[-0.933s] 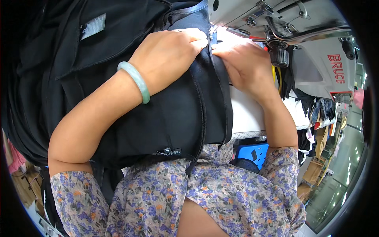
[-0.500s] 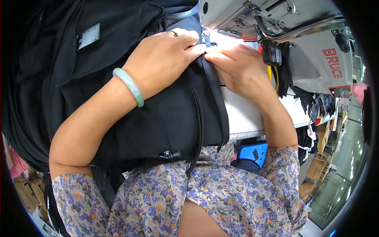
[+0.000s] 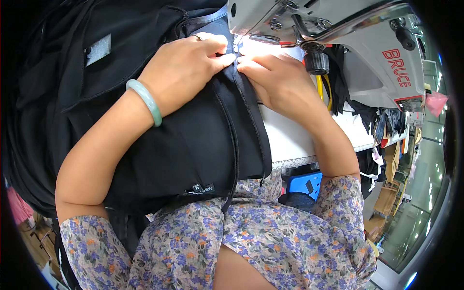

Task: Using an industrial sewing machine to assemble parts of a black bag or backpack.

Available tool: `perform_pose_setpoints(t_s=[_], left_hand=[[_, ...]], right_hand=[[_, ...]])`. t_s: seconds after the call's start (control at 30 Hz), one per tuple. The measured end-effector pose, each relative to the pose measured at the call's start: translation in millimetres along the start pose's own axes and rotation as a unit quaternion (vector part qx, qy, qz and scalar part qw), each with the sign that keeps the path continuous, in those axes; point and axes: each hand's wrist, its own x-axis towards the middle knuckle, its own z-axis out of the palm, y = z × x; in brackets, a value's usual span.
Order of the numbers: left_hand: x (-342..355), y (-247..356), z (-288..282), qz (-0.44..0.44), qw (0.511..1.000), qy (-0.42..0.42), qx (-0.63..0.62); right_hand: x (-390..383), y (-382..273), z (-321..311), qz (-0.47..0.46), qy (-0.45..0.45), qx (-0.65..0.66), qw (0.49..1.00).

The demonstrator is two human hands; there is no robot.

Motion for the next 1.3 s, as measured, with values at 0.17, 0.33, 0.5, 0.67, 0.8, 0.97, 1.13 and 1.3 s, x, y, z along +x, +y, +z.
perform_pose_setpoints(t_s=[0.17, 0.33, 0.5, 0.67, 0.8, 0.97, 1.13, 1.3], left_hand=[[3, -10, 3, 0.005, 1.0, 0.002, -0.008], [4, -14, 7, 0.026, 0.999, 0.025, -0.018], [2, -13, 9, 0.006, 0.999, 0.019, -0.033], [2, -14, 9, -0.003, 1.0, -0.002, -0.009], [5, -13, 5, 0.003, 1.0, 0.003, 0.001], [4, -12, 2, -0.045, 0.994, -0.092, -0.022], [2, -18, 10, -0.002, 1.0, -0.001, 0.001], [1, -17, 14, 0.01, 0.999, 0.039, -0.011]], right_hand=[[5, 4, 0, 0.004, -0.005, -0.012, 1.0], [7, 9, 5, -0.015, 0.014, 0.0, 1.0], [6, 10, 7, -0.021, 0.036, -0.015, 0.999], [6, 13, 0, -0.078, 0.031, -0.043, 0.996], [6, 11, -3, -0.076, 0.028, -0.05, 0.995], [8, 5, -1, -0.012, 0.058, -0.013, 0.998], [12, 2, 0, 0.086, 0.072, 0.072, 0.991], [12, 4, -3, -0.001, 0.079, 0.065, 0.995]])
